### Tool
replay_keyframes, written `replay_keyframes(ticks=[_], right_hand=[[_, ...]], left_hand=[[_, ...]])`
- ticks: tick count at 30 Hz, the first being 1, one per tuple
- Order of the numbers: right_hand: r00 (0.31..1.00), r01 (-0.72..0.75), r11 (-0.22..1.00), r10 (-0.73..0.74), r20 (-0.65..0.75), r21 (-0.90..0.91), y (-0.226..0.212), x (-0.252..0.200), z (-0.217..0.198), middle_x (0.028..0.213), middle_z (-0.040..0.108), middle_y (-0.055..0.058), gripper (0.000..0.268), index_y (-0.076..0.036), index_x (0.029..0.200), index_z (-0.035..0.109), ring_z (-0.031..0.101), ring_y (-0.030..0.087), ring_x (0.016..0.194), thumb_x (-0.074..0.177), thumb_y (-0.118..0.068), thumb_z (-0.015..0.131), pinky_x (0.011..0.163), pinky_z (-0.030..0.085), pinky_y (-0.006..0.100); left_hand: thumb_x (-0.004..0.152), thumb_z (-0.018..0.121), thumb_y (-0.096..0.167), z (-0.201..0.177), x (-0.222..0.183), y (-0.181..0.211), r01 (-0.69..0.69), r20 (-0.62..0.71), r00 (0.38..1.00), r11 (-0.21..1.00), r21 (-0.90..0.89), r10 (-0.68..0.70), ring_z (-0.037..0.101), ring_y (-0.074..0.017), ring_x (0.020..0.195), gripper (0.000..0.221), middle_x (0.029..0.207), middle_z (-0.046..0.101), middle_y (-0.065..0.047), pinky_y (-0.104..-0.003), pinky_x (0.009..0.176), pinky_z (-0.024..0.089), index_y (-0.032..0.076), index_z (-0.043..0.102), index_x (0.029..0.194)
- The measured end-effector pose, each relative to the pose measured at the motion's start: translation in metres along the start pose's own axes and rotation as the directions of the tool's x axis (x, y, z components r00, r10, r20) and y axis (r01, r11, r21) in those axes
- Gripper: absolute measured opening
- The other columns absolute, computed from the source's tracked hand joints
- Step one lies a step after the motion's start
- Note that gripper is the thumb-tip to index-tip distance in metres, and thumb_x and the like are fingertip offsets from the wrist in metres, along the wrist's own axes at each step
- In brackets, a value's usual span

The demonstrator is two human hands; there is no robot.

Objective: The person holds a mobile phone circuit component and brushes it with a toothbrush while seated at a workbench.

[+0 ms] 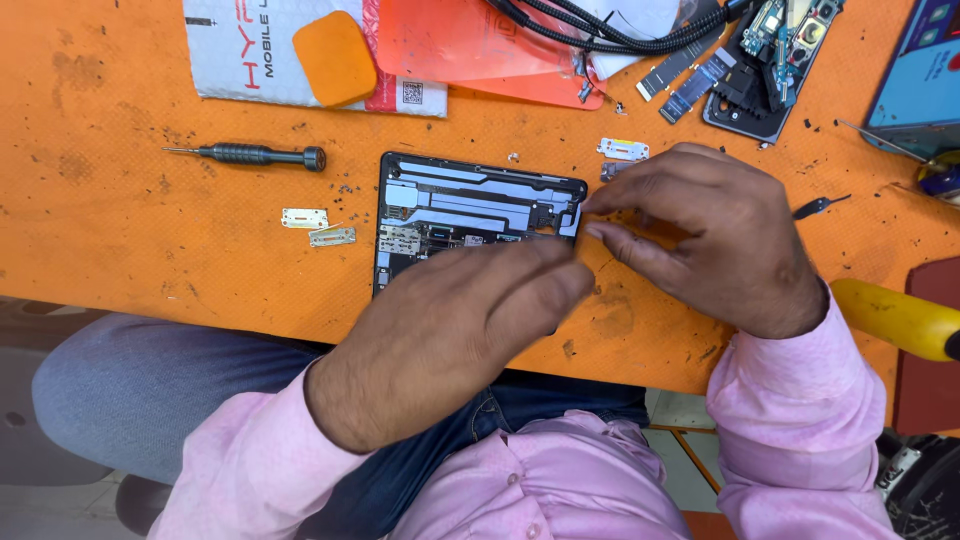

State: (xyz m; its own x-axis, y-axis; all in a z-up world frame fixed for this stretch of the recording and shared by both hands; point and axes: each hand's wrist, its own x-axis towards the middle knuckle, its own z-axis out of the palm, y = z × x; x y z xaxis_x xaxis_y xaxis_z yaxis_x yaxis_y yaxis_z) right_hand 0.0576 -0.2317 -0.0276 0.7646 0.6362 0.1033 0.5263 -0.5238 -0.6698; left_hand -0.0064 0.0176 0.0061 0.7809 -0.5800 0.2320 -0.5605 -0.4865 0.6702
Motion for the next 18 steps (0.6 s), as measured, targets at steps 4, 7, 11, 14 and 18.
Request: replay_keyframes(ticks=[4,7,11,14,18], right_hand=[[0.999,0.009,1.0,-0.008,0.051,-0.011,0.0,0.001,0.003,0.102,0.074,0.007,0.024,-0.008,0.103,0.075,0.07,0.025,0.093,0.082,-0.01,0.086,0.078,0.058,0.036],[0.998,0.03,0.999,-0.028,0.06,-0.027,-0.001,0.001,0.003,0.101,0.073,0.008,0.026,-0.008,0.102,0.075,0.069,0.027,0.092,0.08,-0.012,0.087,0.078,0.057,0.037],[0.994,0.056,0.998,-0.054,0.093,-0.011,-0.002,0.003,0.004,0.101,0.073,0.007,0.027,-0.008,0.102,0.074,0.069,0.028,0.093,0.079,-0.014,0.086,0.08,0.057,0.038],[0.99,0.076,0.997,-0.078,0.114,0.02,-0.003,0.003,0.006,0.1,0.073,0.008,0.028,-0.008,0.101,0.074,0.069,0.027,0.092,0.077,-0.016,0.087,0.079,0.057,0.038],[0.985,0.096,0.993,-0.105,0.134,0.07,-0.004,0.003,0.012,0.091,0.073,0.006,0.024,-0.009,0.096,0.076,0.069,0.025,0.085,0.078,-0.018,0.088,0.075,0.055,0.038]], left_hand=[[0.095,0.064,0.01,0.005,0.003,0.002,0.106,-0.012,0.994,0.984,0.141,-0.105,0.07,-0.029,0.091,0.032,0.107,0.069,-0.013,-0.039,0.08,0.055,0.002,0.062,0.125],[0.09,0.062,0.007,0.003,-0.001,0.0,0.067,-0.043,0.997,0.998,0.005,-0.067,0.071,-0.0306,0.097,0.034,0.114,0.071,-0.017,-0.037,0.081,0.057,0.0,0.061,0.123],[0.099,0.074,0.014,0.012,-0.006,-0.003,0.184,-0.154,0.973,0.98,0.073,-0.171,0.071,-0.028,0.092,0.034,0.105,0.07,-0.011,-0.038,0.078,0.058,0.001,0.059,0.127],[0.098,0.082,0.016,0.016,-0.009,-0.001,0.25,-0.242,0.938,0.968,-0.023,-0.248,0.073,-0.0254,0.092,0.039,0.105,0.071,-0.009,-0.035,0.079,0.058,0.003,0.058,0.126],[0.096,0.086,0.016,0.019,-0.008,0.001,0.262,-0.293,0.911,0.956,-0.129,-0.289,0.074,-0.0224,0.093,0.042,0.107,0.071,-0.008,-0.032,0.08,0.059,0.004,0.056,0.124]])
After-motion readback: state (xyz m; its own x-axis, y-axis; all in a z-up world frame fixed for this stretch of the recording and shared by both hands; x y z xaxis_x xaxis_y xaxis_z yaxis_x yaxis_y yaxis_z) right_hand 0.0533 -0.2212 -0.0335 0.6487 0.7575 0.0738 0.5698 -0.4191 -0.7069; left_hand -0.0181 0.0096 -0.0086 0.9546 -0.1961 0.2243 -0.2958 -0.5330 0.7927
